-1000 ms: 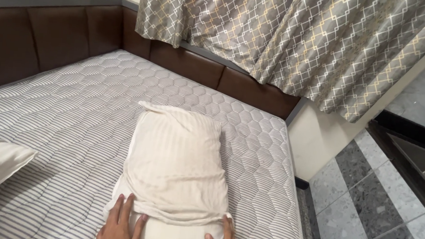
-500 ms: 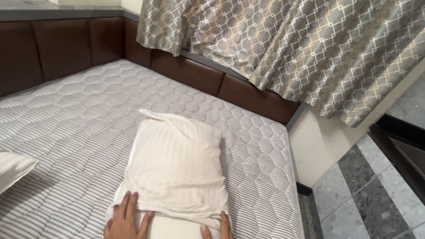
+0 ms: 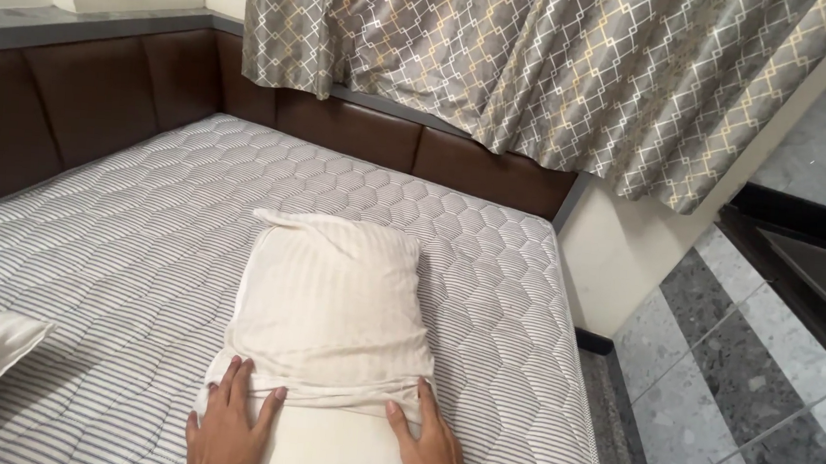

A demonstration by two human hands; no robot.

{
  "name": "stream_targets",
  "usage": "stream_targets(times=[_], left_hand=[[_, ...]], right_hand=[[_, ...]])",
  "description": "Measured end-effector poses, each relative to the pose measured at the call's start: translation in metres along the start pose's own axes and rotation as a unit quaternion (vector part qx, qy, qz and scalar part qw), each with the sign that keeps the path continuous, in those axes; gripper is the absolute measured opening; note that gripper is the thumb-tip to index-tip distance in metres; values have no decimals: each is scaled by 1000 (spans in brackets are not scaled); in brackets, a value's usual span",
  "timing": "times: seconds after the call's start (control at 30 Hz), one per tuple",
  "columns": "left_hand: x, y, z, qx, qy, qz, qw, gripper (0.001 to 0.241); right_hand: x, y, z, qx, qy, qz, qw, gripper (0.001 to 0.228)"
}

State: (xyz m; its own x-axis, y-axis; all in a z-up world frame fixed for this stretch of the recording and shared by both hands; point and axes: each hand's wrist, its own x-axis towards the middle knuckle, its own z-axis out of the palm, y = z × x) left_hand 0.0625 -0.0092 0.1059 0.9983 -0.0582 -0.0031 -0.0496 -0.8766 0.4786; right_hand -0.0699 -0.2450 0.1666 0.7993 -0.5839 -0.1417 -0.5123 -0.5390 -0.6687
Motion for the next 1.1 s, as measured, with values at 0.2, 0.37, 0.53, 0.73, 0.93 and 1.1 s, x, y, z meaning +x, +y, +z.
stream_targets(times=[0.2,0.37,0.53,0.73,0.93,1.1], left_hand=[[4,-15,32,4,25,6,1000,85],[-2,-12,15,3,20,13,1000,82],[-29,1,-15,-63,37,32,997,81],[-42,3,-25,-81,9,15,997,83],[-42,-4,-20,-49,-4,-9,999,84],[-38,-23,4,-65,63,39,995,83]], right_hand=[[24,57,35,43,97,-104,989,64],[9,40,32,89,140,-119,979,62],[-5,24,23,108,108,-112,982,63],[-12,24,19,119,103,-144,977,66],[-11,32,8,123,99,-132,979,55],[-23,34,1,91,142,-130,977,41]])
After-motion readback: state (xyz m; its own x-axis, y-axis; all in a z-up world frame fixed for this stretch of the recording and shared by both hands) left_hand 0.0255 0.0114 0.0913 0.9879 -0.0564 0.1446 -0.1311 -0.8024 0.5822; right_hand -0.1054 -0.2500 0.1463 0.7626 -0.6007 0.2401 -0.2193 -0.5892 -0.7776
